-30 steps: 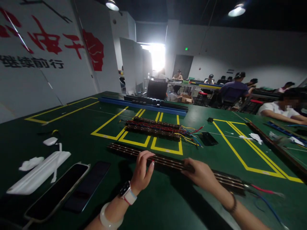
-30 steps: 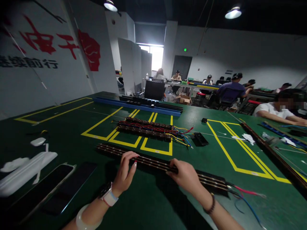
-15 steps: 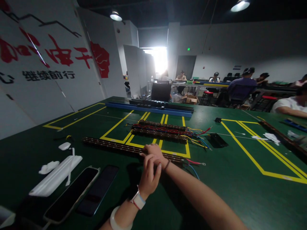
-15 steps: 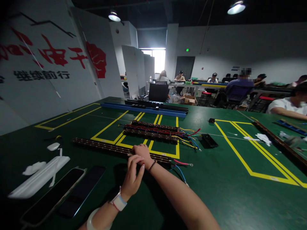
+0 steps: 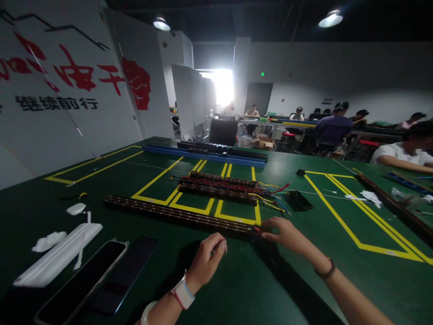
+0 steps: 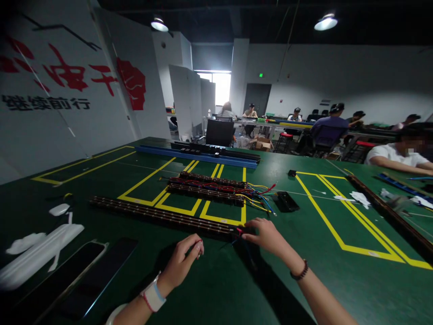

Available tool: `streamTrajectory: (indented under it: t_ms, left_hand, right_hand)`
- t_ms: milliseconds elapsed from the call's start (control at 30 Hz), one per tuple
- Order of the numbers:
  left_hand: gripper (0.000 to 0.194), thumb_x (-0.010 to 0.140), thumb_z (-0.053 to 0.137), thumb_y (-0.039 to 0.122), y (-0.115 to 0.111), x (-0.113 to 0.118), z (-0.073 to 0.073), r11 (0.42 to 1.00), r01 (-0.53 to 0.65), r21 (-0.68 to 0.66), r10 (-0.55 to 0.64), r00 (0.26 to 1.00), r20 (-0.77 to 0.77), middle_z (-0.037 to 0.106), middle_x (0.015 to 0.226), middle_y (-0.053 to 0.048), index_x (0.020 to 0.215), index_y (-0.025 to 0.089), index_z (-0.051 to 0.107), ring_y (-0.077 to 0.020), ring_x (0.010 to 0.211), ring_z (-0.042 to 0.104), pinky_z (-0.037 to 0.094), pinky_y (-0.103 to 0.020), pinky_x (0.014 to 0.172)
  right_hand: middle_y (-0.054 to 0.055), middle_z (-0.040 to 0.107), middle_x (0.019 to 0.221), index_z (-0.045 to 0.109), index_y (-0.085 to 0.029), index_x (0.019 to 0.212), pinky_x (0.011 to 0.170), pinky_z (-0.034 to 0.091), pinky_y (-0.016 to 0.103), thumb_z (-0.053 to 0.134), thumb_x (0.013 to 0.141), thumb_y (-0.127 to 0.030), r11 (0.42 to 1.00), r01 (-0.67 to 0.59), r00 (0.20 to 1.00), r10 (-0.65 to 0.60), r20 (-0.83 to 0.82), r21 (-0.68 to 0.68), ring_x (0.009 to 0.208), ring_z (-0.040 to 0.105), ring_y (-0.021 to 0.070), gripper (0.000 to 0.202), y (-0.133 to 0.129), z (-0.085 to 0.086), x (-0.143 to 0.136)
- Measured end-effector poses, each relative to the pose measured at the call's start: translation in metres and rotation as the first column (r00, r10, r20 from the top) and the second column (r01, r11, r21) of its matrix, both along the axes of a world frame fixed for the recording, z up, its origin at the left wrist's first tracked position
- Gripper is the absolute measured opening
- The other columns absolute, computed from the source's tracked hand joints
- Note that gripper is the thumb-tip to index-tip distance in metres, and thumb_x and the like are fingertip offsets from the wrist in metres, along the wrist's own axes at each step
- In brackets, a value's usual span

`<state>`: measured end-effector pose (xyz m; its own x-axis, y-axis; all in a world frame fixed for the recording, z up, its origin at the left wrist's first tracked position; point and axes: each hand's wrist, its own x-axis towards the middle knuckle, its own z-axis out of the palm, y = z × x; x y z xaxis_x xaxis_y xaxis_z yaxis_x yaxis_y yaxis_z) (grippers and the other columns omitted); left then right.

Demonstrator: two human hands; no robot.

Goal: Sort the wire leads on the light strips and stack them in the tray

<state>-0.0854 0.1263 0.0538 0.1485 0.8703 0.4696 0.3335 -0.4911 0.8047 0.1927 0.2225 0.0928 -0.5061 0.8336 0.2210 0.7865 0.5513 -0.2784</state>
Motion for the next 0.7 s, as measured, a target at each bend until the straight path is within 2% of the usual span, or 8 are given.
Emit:
streamTrajectory:
  t_ms: [67,200,333,433,533,633,700]
  left_hand:
    - [0.037,0.092,0.039,0.044,0.0,0.008,0.0,0.973,0.131,-0.188,-0.111,0.987,0.114,0.052,0.073,-0.003,0.075,0.013,0.052,-0.0107,0.065,0.051,0.042,-0.022,0.059]
    - [0.039,0.089,0.042,0.047,0.0,0.029,0.0,0.836,0.335,-0.435,-0.229,0.933,0.277,0.057,0.075,-0.004,0.084,0.01,0.054,-0.0103,0.06,0.057,0.04,-0.021,0.054]
    - [0.037,0.087,0.047,0.042,-0.005,0.053,-0.002,0.656,0.486,-0.577,-0.277,0.867,0.414,0.062,0.082,-0.011,0.091,0.006,0.057,-0.0165,0.072,0.064,0.047,-0.028,0.068]
    - [0.037,0.084,0.053,0.039,-0.006,0.073,-0.005,0.544,0.58,-0.606,-0.204,0.792,0.575,0.063,0.096,-0.017,0.1,0.005,0.057,-0.0203,0.085,0.065,0.047,-0.036,0.084]
    - [0.043,0.084,0.056,0.04,0.001,0.092,-0.008,0.518,0.621,-0.588,-0.061,0.713,0.699,0.057,0.112,-0.022,0.109,0.005,0.05,-0.0234,0.095,0.064,0.043,-0.04,0.093]
    - [0.043,0.089,0.051,0.042,0.014,0.11,-0.01,0.548,0.645,-0.532,0.005,0.634,0.774,0.054,0.119,-0.021,0.114,0.008,0.045,-0.0212,0.098,0.062,0.04,-0.039,0.096]
    - [0.039,0.091,0.046,0.043,0.022,0.121,-0.011,0.573,0.66,-0.485,0.034,0.573,0.819,0.056,0.116,-0.018,0.113,0.01,0.045,-0.0189,0.099,0.061,0.04,-0.037,0.096]
  right_hand:
    - [0.01,0.063,0.103,0.066,-0.019,0.11,0.083,0.043,0.035,0.06,0.078,-0.053,0.993,-0.032,0.999,0.028,-0.032,-0.116,0.094,0.058,0.0226,0.047,-0.002,-0.007,0.009]
    - [0.008,0.063,0.098,0.065,-0.015,0.106,0.074,0.044,0.029,0.063,0.075,-0.046,0.971,-0.07,0.991,0.041,-0.13,-0.229,0.085,0.058,0.0195,0.044,-0.003,-0.016,0.005]
    - [0.003,0.062,0.077,0.066,-0.012,0.086,0.059,0.037,0.024,0.063,0.075,-0.037,0.966,-0.067,0.989,0.031,-0.142,-0.252,0.067,0.053,0.0141,0.028,-0.002,-0.019,-0.004]
    - [0.002,0.062,0.075,0.067,-0.013,0.082,0.058,0.034,0.023,0.061,0.077,-0.032,0.977,-0.032,0.987,-0.002,-0.163,-0.21,0.065,0.052,0.0129,0.021,-0.006,-0.021,-0.007]
    - [0.002,0.06,0.073,0.066,-0.015,0.075,0.061,0.032,0.025,0.058,0.082,-0.028,0.998,-0.03,0.991,0.023,-0.133,-0.057,0.065,0.05,0.0123,0.017,-0.014,-0.023,-0.01]
    - [0.002,0.059,0.07,0.065,-0.017,0.071,0.066,0.029,0.028,0.055,0.086,-0.026,0.991,-0.041,0.998,0.045,-0.032,0.125,0.069,0.049,0.0137,0.021,-0.021,-0.024,-0.014]
    - [0.002,0.06,0.072,0.066,-0.02,0.074,0.068,0.028,0.029,0.053,0.088,-0.026,0.976,-0.035,0.999,0.03,0.026,0.214,0.072,0.049,0.0148,0.02,-0.025,-0.025,-0.017]
